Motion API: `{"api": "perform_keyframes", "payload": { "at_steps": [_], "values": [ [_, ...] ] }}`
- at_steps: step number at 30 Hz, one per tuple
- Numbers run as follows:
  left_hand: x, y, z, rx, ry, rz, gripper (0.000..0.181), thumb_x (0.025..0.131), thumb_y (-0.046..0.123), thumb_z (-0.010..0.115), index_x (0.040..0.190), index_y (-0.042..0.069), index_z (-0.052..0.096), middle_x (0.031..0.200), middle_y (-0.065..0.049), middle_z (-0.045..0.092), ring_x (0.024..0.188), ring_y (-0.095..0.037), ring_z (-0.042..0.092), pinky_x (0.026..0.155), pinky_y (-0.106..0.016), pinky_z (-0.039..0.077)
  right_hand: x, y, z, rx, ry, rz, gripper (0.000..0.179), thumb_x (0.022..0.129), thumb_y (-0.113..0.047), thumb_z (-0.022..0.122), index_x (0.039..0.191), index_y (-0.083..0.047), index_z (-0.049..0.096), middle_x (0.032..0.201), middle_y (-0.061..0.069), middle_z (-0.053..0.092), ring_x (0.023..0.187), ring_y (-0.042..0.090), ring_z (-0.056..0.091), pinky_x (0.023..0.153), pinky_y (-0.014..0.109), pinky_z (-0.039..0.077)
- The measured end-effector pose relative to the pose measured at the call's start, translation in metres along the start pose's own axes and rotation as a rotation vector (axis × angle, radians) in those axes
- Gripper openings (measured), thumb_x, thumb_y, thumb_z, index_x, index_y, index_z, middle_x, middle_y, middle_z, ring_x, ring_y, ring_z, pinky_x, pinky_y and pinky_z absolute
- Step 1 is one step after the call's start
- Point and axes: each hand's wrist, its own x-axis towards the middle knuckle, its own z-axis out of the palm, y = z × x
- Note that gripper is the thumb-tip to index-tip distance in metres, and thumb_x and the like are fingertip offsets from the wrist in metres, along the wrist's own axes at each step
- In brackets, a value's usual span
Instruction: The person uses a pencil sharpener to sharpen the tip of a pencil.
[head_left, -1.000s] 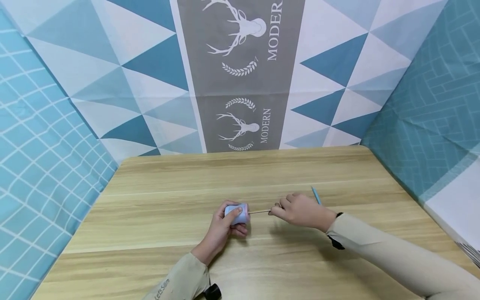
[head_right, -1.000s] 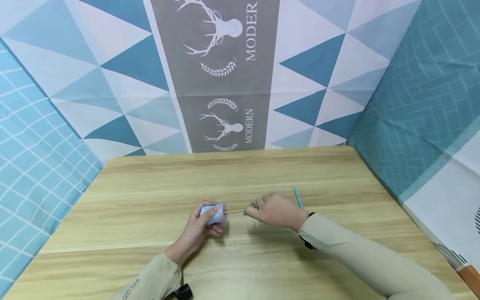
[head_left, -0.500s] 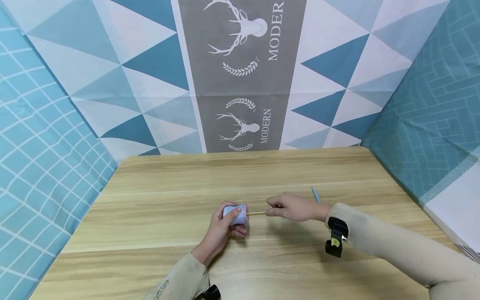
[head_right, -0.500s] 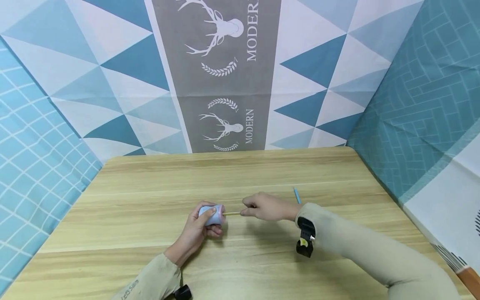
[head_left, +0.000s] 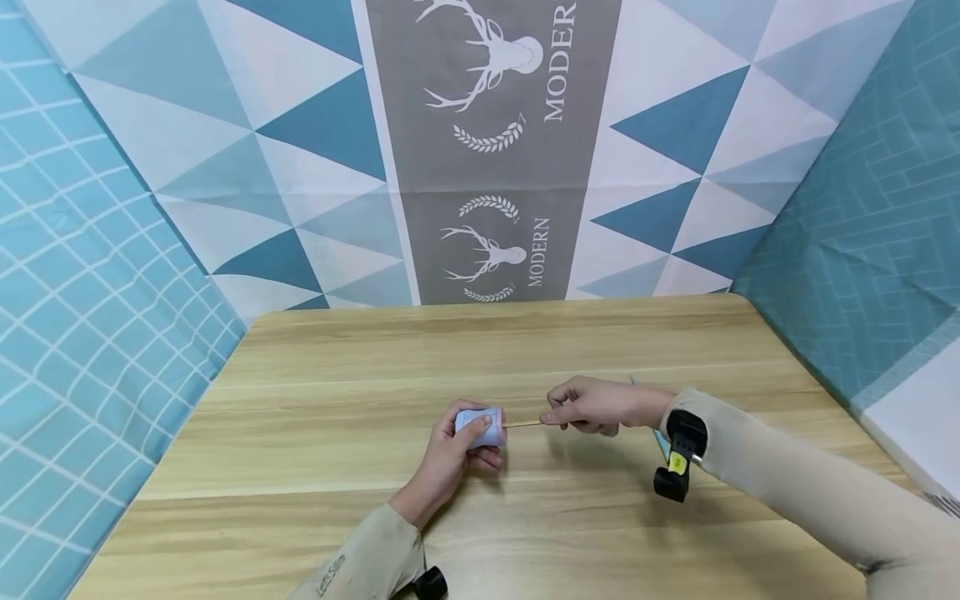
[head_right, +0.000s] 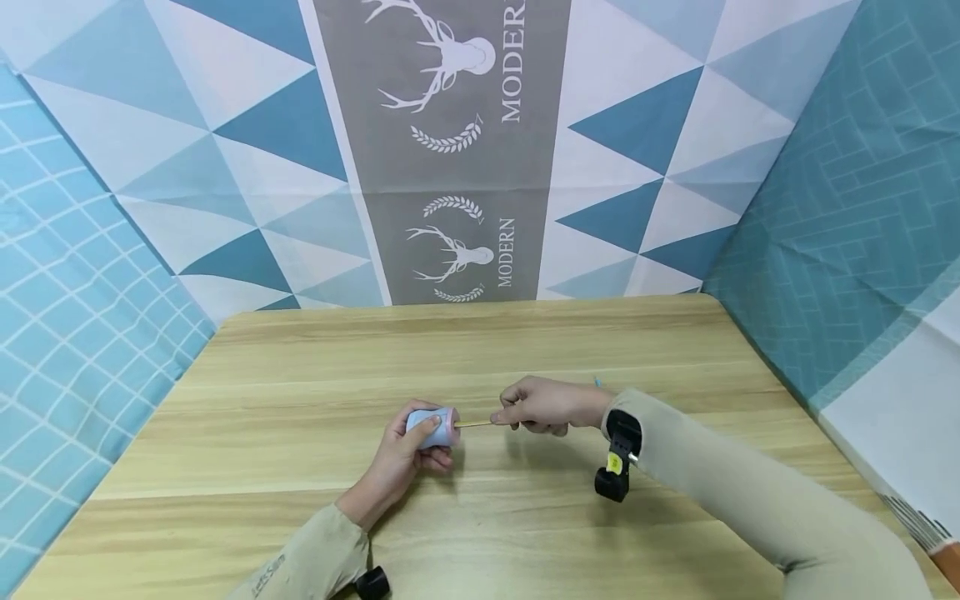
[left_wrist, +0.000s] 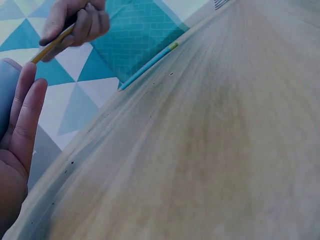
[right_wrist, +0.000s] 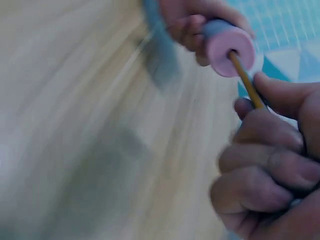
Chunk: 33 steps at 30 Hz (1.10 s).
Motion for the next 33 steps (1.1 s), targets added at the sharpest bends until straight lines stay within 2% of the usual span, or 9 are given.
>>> {"api": "perform_keyframes", "payload": {
  "at_steps": [4,7,11,13,15,19,23,27,33],
  "values": [
    [0.001,0.000,0.000,-0.034,0.013,-0.006,0.015,0.100,0.014,0.056,0.113,0.007,0.053,0.088,-0.012,0.066,0.056,-0.017,0.068,0.055,-0.033,0.061,-0.008,0.000,0.007,-0.482,0.235,-0.345,0.017,0.099,-0.022,0.064,0.084,-0.014,0.059,0.058,-0.012,0.039,0.050,0.003,0.030,0.046,0.019,0.029],
    [0.001,0.000,0.000,-0.082,0.025,-0.017,0.007,0.101,0.013,0.054,0.108,0.014,0.055,0.088,-0.011,0.067,0.056,-0.016,0.068,0.054,-0.031,0.061,-0.012,0.005,0.009,-0.921,0.378,-0.587,0.011,0.097,-0.010,0.063,0.089,-0.017,0.058,0.066,-0.012,0.045,0.054,0.001,0.037,0.048,0.017,0.034],
    [0.001,0.002,0.000,-0.142,0.039,-0.032,0.005,0.101,0.015,0.052,0.105,0.015,0.055,0.083,-0.011,0.068,0.055,-0.015,0.067,0.053,-0.030,0.061,-0.013,0.010,0.012,-1.445,0.537,-0.815,0.025,0.103,-0.001,0.032,0.094,-0.011,0.054,0.073,-0.002,0.047,0.056,0.009,0.037,0.045,0.018,0.033],
    [0.001,0.003,0.000,-0.155,0.039,-0.038,0.005,0.102,0.015,0.052,0.105,0.014,0.055,0.083,-0.011,0.068,0.055,-0.014,0.067,0.053,-0.030,0.061,-0.010,0.012,0.014,-1.598,0.616,-0.892,0.036,0.107,-0.005,0.018,0.093,-0.009,0.051,0.073,0.000,0.047,0.054,0.012,0.038,0.042,0.019,0.031],
    [0.000,0.004,0.001,-0.155,0.040,-0.044,0.005,0.102,0.014,0.052,0.106,0.014,0.055,0.084,-0.011,0.068,0.055,-0.014,0.067,0.054,-0.030,0.061,-0.005,0.014,0.017,-1.644,0.703,-0.954,0.040,0.111,-0.014,0.016,0.089,-0.009,0.050,0.069,0.000,0.047,0.050,0.011,0.038,0.041,0.018,0.030],
    [0.001,0.003,0.003,-0.148,0.046,-0.051,0.006,0.102,0.014,0.051,0.105,0.016,0.056,0.086,-0.011,0.068,0.055,-0.014,0.067,0.054,-0.030,0.061,0.006,0.018,0.022,-1.598,0.832,-1.029,0.041,0.111,-0.027,0.029,0.077,-0.011,0.044,0.056,-0.003,0.037,0.042,0.009,0.031,0.037,0.018,0.023],
    [0.001,0.001,0.005,-0.156,0.069,-0.065,0.007,0.102,0.012,0.052,0.106,0.017,0.056,0.086,-0.011,0.068,0.055,-0.015,0.068,0.054,-0.031,0.061,0.010,0.021,0.025,-1.437,0.782,-0.954,0.043,0.110,-0.033,0.032,0.073,-0.014,0.042,0.051,-0.007,0.028,0.042,0.004,0.020,0.038,0.018,0.013],
    [0.001,0.000,0.004,-0.161,0.096,-0.082,0.007,0.101,0.012,0.054,0.106,0.017,0.056,0.086,-0.011,0.068,0.054,-0.016,0.067,0.054,-0.031,0.061,0.009,0.016,0.027,-1.120,0.590,-0.688,0.039,0.105,-0.036,0.050,0.072,-0.018,0.041,0.052,-0.014,0.025,0.045,-0.001,0.019,0.041,0.016,0.013],
    [0.000,0.000,0.004,-0.123,0.067,-0.063,0.006,0.101,0.014,0.056,0.105,0.017,0.057,0.087,-0.011,0.068,0.054,-0.016,0.068,0.054,-0.032,0.061,0.010,-0.002,0.019,-0.446,0.276,-0.255,0.046,0.097,-0.024,0.065,0.065,-0.018,0.034,0.054,-0.011,0.026,0.047,0.002,0.023,0.046,0.018,0.021]
  ]
}}
